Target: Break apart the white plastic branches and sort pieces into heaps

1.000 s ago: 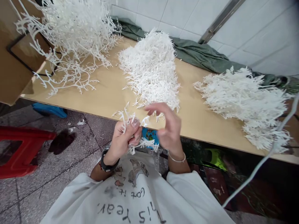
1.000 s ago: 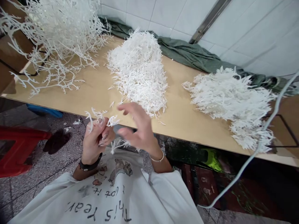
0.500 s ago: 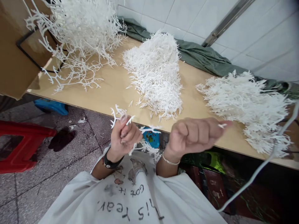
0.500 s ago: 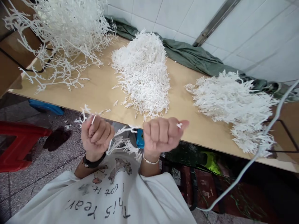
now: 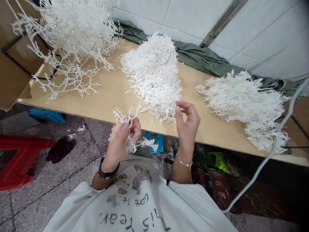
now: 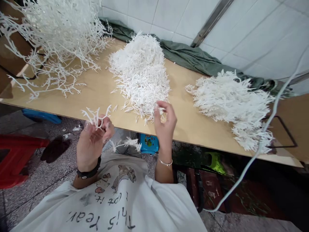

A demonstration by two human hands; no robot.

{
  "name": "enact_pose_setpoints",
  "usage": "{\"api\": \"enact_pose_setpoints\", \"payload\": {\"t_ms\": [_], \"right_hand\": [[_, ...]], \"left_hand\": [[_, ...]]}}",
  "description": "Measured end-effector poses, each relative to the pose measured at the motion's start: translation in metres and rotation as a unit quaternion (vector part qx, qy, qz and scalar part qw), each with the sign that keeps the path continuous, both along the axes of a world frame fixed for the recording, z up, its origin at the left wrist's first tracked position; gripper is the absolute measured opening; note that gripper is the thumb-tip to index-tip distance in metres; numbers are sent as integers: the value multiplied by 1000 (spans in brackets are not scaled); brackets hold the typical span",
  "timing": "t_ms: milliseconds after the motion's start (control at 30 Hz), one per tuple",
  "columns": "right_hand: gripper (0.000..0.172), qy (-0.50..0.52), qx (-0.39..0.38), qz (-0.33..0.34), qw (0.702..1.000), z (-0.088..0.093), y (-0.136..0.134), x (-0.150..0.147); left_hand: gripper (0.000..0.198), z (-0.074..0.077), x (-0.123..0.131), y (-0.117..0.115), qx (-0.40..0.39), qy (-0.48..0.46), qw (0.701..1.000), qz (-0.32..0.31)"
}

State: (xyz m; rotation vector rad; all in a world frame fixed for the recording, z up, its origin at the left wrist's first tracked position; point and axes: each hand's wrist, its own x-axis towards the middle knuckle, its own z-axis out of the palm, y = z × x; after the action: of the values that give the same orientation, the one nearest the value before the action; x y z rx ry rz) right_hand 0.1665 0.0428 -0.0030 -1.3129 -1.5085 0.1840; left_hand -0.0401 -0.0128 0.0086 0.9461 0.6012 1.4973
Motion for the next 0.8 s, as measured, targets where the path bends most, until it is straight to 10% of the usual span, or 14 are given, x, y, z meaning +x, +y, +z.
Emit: {"api": "enact_pose_setpoints", "payload": {"t_ms": [200, 500, 800], "right_hand": [[27, -3, -64, 312, 948, 7, -45, -41], [15, -162, -186, 484, 839, -8, -32, -42], [26, 228, -297, 518, 769, -5, -43, -56]], "left_hand": [[85, -1, -3, 3, 5, -39, 996, -75], [84, 13, -32, 0, -45, -82, 995, -19], [67, -10, -62, -6, -70, -12, 996, -56]]}}
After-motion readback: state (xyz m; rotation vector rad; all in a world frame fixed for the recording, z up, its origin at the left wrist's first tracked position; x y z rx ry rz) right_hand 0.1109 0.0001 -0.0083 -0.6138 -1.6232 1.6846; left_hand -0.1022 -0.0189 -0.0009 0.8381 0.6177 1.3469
